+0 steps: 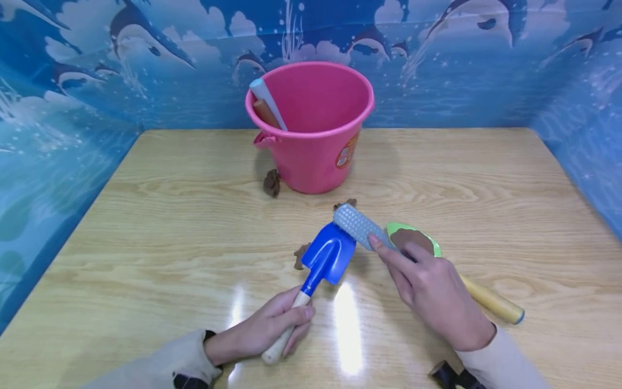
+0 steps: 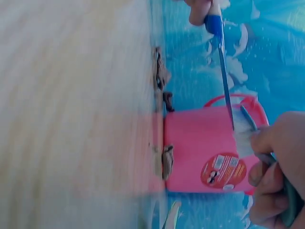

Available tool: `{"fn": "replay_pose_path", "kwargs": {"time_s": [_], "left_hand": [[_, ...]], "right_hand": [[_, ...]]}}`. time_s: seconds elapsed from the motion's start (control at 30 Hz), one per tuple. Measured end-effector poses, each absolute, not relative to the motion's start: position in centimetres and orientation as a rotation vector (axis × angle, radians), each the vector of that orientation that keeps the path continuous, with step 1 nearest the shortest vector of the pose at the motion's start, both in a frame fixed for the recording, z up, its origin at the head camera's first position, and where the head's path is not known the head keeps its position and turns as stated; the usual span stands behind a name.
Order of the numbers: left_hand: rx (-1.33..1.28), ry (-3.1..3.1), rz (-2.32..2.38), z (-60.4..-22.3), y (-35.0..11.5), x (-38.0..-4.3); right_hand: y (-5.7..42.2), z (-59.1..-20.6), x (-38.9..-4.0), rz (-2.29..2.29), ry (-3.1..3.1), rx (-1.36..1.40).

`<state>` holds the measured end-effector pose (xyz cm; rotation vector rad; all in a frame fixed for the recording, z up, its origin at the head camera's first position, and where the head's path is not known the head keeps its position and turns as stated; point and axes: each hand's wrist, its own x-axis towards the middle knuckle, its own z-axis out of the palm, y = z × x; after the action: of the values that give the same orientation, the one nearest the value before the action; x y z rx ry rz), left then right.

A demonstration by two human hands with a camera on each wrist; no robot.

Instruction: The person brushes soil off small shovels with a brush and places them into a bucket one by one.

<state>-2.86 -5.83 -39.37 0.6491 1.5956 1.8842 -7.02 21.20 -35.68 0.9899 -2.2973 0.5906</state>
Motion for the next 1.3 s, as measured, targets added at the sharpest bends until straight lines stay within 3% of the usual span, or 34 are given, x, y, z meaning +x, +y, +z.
{"fn": "replay_pose_path", "kwargs": {"time_s": [0.13,0.43,1.0,1.3], "left_hand": [[0.671,1.583,1.901,-39.5,-5.8,-2.9],[0.642,1.500,1.948,-39.3,-5.8,-3.1],[0.591,1.403,1.985,-39.3,-6.0,-3.0],[0.566,1.388,1.995,-39.4,-6.0,-3.1]], "right_hand": [[21.2,-35.5,-7.3,0.597,-2.262,0.933],[19.1,-35.8,-5.5,0.672,-2.143,1.307],[21.2,-35.7,-7.2,0.601,-2.267,0.963],[19.6,-35.6,-5.9,0.671,-2.163,1.281]]}}
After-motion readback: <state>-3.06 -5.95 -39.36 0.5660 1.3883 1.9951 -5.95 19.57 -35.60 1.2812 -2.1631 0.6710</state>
